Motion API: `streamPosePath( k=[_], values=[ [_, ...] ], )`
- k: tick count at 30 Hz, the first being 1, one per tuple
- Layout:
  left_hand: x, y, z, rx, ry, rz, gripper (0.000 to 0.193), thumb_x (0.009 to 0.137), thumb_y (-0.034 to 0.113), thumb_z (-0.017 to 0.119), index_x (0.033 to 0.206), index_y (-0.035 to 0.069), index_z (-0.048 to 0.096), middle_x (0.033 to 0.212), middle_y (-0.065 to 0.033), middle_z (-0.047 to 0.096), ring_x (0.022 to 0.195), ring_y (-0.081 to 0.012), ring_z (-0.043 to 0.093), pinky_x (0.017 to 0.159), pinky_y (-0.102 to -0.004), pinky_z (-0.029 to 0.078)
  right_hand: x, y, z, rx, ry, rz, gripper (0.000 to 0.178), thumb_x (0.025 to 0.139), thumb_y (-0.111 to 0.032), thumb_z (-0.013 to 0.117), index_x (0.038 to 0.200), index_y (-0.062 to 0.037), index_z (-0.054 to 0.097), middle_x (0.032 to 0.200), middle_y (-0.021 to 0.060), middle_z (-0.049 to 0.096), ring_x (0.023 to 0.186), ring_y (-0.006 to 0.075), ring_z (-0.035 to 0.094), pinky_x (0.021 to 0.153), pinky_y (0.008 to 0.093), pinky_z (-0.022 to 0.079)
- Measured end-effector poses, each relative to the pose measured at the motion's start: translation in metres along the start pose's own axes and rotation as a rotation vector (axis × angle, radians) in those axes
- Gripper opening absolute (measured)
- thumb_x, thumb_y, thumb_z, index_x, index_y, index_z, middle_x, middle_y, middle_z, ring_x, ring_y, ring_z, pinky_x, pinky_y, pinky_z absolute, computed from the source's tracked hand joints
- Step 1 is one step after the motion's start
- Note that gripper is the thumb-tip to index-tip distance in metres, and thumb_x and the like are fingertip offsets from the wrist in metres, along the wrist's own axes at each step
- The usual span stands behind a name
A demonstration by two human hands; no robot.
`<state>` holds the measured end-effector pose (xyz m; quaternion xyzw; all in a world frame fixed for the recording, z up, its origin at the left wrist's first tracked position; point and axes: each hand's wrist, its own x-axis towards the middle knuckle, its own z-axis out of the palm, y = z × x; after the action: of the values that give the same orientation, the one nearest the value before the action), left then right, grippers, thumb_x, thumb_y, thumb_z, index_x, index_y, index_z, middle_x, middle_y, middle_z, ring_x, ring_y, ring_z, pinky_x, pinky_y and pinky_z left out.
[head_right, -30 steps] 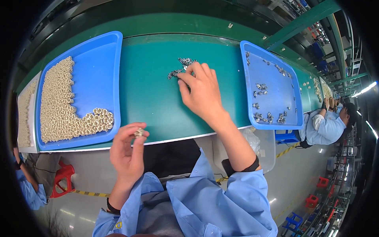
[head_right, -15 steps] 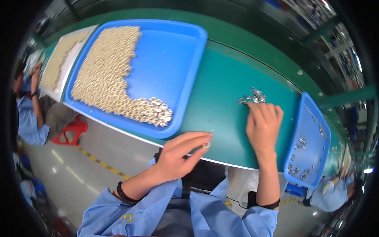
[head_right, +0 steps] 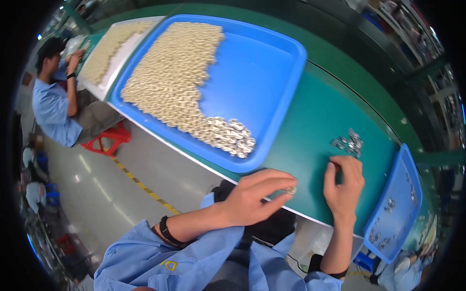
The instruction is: The person picks up a white plastic component and a metal part by hand, fits the metal part into the plastic component, and places the assembled unit onto the conveyor belt.
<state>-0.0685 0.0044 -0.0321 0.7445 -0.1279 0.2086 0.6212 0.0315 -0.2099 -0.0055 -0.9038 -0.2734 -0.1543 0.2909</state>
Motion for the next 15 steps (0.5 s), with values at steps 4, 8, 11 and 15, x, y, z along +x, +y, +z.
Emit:
streamPosePath(
  k=[4,8,11,15],
  values=[
    [0.001,-0.001,0.009,-0.042,0.010,0.042,0.025,0.091,0.003,0.075,0.115,-0.001,0.071,0.112,-0.0160,0.072,0.096,-0.0318,0.071,0.081,-0.0385,0.059,-0.010,0.000,-0.015,0.100,0.026,0.110,0.011,0.085,0.007,0.066,0.092,0.0001,0.061,0.088,0.0108,0.062,0.080,0.0202,0.060,0.075,0.0326,0.048],
    [-0.002,-0.004,0.012,-0.073,-0.010,0.021,0.025,0.091,0.004,0.074,0.115,-0.001,0.070,0.113,-0.0156,0.071,0.096,-0.0322,0.070,0.081,-0.0392,0.058,-0.015,0.009,-0.012,0.255,0.011,0.181,0.012,0.085,0.009,0.065,0.091,0.0007,0.059,0.092,0.0101,0.061,0.082,0.0181,0.059,0.076,0.0307,0.048],
    [-0.001,-0.004,0.010,-0.065,-0.010,0.048,0.025,0.092,0.003,0.073,0.116,-0.001,0.069,0.112,-0.0155,0.070,0.095,-0.0323,0.070,0.081,-0.0398,0.058,-0.016,0.008,-0.007,0.394,0.050,0.241,0.011,0.087,0.010,0.063,0.091,0.0011,0.058,0.096,0.0105,0.062,0.084,0.0171,0.059,0.077,0.0297,0.049],
    [-0.001,-0.005,0.007,-0.070,-0.017,0.049,0.026,0.092,0.003,0.073,0.116,-0.002,0.068,0.112,-0.0156,0.070,0.096,-0.0323,0.070,0.081,-0.0401,0.058,-0.019,0.011,-0.006,0.516,0.047,0.342,0.009,0.090,0.011,0.062,0.091,0.0029,0.060,0.102,0.0115,0.062,0.085,0.0163,0.060,0.078,0.0281,0.050]
  ],
)
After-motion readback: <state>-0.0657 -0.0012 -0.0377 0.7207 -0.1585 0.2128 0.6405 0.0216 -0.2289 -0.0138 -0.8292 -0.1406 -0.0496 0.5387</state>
